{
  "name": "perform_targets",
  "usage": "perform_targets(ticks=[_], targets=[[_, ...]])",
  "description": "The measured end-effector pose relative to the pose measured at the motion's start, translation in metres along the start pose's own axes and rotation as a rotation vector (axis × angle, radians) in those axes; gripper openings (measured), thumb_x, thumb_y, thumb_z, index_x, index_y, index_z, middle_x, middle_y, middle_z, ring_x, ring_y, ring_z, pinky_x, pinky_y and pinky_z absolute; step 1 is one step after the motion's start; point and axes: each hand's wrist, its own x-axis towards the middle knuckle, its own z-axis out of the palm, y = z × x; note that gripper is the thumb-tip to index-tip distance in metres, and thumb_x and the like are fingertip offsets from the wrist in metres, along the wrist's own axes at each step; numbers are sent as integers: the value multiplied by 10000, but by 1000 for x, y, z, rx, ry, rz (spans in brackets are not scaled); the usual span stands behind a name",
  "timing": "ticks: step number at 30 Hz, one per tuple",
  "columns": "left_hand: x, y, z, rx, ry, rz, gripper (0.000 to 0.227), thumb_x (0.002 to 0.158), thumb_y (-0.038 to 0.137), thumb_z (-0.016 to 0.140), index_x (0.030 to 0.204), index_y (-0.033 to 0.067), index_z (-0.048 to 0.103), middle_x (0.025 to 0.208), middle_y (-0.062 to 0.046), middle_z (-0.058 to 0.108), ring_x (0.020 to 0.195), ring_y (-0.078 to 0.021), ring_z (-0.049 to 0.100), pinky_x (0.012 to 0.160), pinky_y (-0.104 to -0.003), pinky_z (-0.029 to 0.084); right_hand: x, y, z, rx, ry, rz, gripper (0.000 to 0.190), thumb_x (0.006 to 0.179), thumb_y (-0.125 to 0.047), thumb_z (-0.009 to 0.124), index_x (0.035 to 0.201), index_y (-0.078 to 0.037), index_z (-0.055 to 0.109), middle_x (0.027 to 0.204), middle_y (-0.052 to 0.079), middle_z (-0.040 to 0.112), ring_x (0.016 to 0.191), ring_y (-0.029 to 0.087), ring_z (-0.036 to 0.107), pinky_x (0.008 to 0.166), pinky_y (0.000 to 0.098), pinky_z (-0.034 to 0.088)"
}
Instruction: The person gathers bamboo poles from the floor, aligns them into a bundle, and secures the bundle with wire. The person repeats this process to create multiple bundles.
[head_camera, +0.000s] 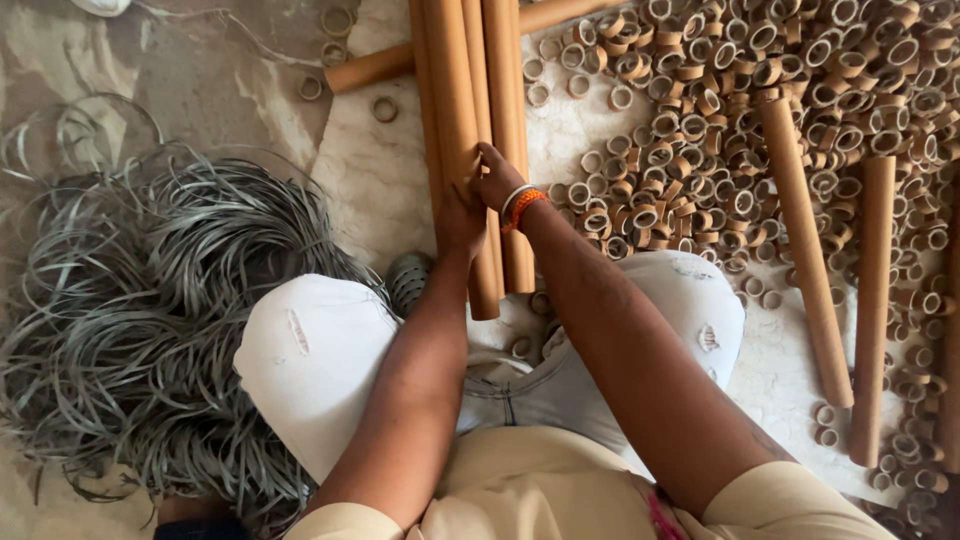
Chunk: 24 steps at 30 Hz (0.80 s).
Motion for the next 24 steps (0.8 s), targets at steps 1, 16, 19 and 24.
perform_targets(ticks=[1, 16, 19, 24], targets=[[3, -1, 2, -6, 3, -3, 493, 1001, 453, 572, 1209, 9, 525, 1157, -331, 647, 1071, -525, 607, 863, -574, 505, 1, 5, 0, 26, -5, -3, 614, 865, -50, 721, 1406, -62, 430, 1240, 127, 637, 1116, 242, 676, 868, 326, 591], [13, -47, 29, 203, 44, 149, 490, 945, 322, 679, 1306, 21, 540, 1274, -276, 599, 1179, -494, 560, 990, -556, 476, 0, 64, 9, 57, -73, 97, 598, 850, -57, 724, 1400, -65, 492, 1102, 196, 652, 971, 288, 621, 789, 386, 522], [17, -46, 28, 148, 27, 122, 583, 939, 340, 692, 1386, 17, 503, 1320, -277, 581, 1205, -478, 545, 1016, -528, 462, 13, 78, 6, -37, -20, 53, 607, 833, -116, 777, 1372, -28, 512, 1195, 218, 631, 1079, 347, 594, 872, 430, 495], [18, -48, 22, 188, 81, 197, 737, 826, 245, 781, 1452, 30, 457, 1355, -275, 541, 1210, -453, 548, 1015, -500, 461, 59, 28, -46, -1173, 20, -660, 400, 955, -341, 795, 1039, 23, 653, 998, 211, 685, 952, 394, 659, 817, 458, 540]])
